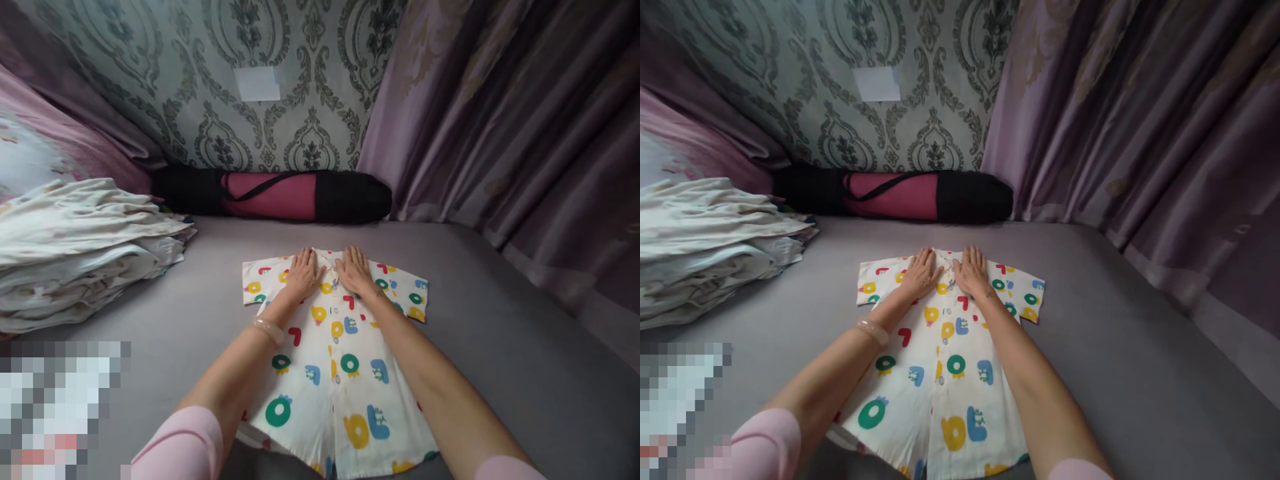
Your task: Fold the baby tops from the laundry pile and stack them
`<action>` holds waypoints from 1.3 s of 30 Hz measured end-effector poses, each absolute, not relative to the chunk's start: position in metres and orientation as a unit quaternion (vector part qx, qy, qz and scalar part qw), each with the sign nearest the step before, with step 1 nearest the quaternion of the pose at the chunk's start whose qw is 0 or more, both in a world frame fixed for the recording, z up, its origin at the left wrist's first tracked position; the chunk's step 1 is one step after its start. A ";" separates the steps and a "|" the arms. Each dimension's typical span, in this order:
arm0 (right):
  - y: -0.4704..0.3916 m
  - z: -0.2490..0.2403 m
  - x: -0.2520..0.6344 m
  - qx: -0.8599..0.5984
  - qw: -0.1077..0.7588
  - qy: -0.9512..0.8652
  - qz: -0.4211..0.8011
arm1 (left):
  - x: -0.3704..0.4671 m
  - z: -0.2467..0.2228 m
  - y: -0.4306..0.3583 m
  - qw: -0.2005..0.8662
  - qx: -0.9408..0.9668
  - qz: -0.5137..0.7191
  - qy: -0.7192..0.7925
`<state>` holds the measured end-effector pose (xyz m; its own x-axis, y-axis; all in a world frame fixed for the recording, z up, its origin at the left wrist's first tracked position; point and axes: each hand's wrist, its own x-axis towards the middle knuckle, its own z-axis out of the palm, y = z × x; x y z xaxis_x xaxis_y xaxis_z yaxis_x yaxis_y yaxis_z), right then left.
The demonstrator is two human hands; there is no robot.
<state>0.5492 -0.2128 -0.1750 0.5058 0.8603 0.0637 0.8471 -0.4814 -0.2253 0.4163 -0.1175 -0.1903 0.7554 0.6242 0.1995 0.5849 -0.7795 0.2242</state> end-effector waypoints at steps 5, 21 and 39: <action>-0.215 -0.176 0.528 -0.827 0.112 -0.551 0.029 | 0.412 -0.192 -0.125 0.057 0.932 0.170 0.314; -0.361 -0.151 0.465 -0.683 0.105 -0.707 0.152 | 0.286 -0.143 -0.187 0.149 0.988 0.033 0.012; -0.448 -0.127 0.419 -0.603 0.212 -0.748 0.176 | 0.214 -0.127 -0.278 0.254 0.965 0.054 -0.045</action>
